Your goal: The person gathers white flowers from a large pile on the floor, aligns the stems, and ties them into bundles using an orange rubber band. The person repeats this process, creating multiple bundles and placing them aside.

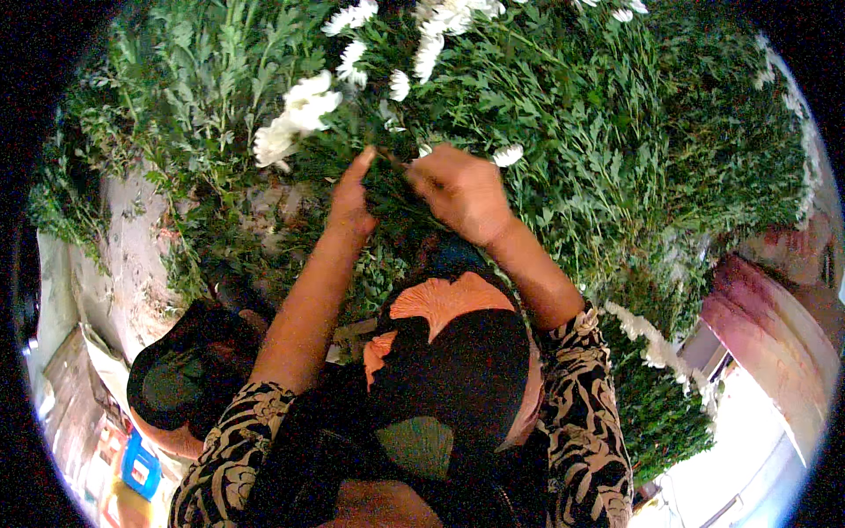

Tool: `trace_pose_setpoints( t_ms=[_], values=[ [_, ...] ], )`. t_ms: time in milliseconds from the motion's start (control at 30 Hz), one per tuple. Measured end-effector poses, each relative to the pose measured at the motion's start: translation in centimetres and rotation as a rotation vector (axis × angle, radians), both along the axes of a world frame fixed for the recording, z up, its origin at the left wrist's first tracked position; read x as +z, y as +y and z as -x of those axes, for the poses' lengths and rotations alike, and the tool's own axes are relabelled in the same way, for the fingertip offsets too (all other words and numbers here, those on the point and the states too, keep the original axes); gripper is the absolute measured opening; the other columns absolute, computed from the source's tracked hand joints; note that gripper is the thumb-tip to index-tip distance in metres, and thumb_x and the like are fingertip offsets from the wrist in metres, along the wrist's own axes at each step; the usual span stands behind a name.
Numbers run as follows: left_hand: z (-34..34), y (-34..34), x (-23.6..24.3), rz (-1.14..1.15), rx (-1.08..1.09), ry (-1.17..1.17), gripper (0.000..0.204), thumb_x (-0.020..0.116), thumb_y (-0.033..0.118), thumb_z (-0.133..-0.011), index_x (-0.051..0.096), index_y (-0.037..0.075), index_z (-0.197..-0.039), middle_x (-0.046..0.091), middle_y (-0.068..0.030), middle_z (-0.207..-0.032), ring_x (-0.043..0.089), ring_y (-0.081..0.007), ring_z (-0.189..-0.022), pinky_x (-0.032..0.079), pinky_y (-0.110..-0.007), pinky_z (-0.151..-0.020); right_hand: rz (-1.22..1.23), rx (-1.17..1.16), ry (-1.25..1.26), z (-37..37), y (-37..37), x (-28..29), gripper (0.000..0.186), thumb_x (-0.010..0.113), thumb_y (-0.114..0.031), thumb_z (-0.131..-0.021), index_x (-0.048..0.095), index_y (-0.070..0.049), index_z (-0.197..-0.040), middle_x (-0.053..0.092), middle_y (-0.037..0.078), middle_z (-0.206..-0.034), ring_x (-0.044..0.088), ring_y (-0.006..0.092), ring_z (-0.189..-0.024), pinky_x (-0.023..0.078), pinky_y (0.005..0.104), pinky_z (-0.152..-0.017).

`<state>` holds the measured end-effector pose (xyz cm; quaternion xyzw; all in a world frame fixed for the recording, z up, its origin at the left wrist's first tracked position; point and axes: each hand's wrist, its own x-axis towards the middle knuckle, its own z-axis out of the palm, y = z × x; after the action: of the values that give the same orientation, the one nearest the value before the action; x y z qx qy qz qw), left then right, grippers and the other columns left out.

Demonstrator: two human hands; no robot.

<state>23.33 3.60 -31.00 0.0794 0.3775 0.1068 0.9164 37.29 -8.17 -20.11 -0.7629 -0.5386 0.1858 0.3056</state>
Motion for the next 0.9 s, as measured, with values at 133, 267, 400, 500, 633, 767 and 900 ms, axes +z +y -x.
trace_pose_setpoints(
  t_ms=[133,267,400,500,633,767,900],
  values=[
    [0.7,0.3,-0.7,0.032,0.026,-0.046,0.031,0.065,0.033,-0.095,0.062,0.005,-0.105,0.07,-0.0108,-0.101,0.068,-0.0284,-0.095,0.055,-0.044,-0.088,0.638,-0.454,-0.373,-5.2,-7.3,-2.9,0.033,0.073,-0.036,-0.086,0.066,-0.005,-0.084,0.07,0.015,-0.08,0.068,0.0376,-0.073,0.054,0.0475,-0.064],
    [0.3,0.2,-0.5,-0.006,-0.042,-0.055,0.032,0.062,0.035,-0.097,0.062,0.005,-0.106,0.07,-0.0134,-0.103,0.068,-0.0291,-0.096,0.055,-0.045,-0.09,0.889,-0.404,-0.344,-5.2,-14.9,-6.9,0.036,0.077,-0.039,-0.082,0.069,-0.007,-0.096,0.071,0.015,-0.089,0.07,0.0391,-0.083,0.057,0.0481,-0.073],
    [-0.4,0.0,0.1,-0.024,-0.117,-0.125,0.035,0.059,0.037,-0.098,0.063,0.004,-0.106,0.07,-0.0148,-0.104,0.067,-0.0275,-0.094,0.055,-0.043,-0.087,0.567,-0.607,-0.253,-4.5,-18.1,-9.7,0.031,0.078,-0.028,-0.082,0.069,-0.006,-0.103,0.071,0.017,-0.094,0.069,0.0393,-0.085,0.056,0.0457,-0.074],
    [-0.7,-0.2,0.5,-0.026,-0.143,-0.152,0.033,0.056,0.037,-0.1,0.063,0.005,-0.106,0.07,-0.0143,-0.105,0.067,-0.0249,-0.093,0.055,-0.041,-0.086,0.354,-0.697,-0.016,-4.6,-17.3,-9.3,0.027,0.077,-0.013,-0.083,0.07,-0.004,-0.108,0.072,0.017,-0.099,0.07,0.0335,-0.081,0.055,0.0397,-0.074],
    [-1.0,-1.3,0.8,-0.055,-0.179,-0.245,0.037,0.055,0.041,-0.1,0.061,0.007,-0.113,0.07,-0.0127,-0.105,0.068,-0.026,-0.096,0.056,-0.042,-0.089,-0.098,-0.621,0.038,-4.0,-9.9,-3.5,0.021,0.073,-0.006,-0.088,0.07,0.0,-0.108,0.071,0.013,-0.093,0.066,0.0213,-0.077,0.053,0.0318,-0.071],
    [-1.8,-2.6,1.7,-0.003,-0.243,-0.23,0.039,0.057,0.044,-0.1,0.061,0.01,-0.119,0.068,-0.007,-0.108,0.066,-0.0205,-0.1,0.056,-0.04,-0.089,-0.211,-0.375,-0.017,-2.0,-1.6,3.4,0.022,0.071,0.001,-0.087,0.07,-0.001,-0.109,0.068,0.012,-0.091,0.065,0.0223,-0.076,0.053,0.0301,-0.069],
    [-2.1,-2.1,3.0,-0.085,-0.149,-0.221,0.054,0.052,0.052,-0.101,0.052,0.012,-0.138,0.062,-0.0052,-0.126,0.062,-0.0207,-0.112,0.052,-0.04,-0.098,-0.146,-0.265,-0.012,0.4,0.9,4.4,0.027,0.068,0.003,-0.088,0.069,-0.005,-0.114,0.065,0.012,-0.093,0.064,0.0269,-0.072,0.052,0.0329,-0.065]
  ],
)
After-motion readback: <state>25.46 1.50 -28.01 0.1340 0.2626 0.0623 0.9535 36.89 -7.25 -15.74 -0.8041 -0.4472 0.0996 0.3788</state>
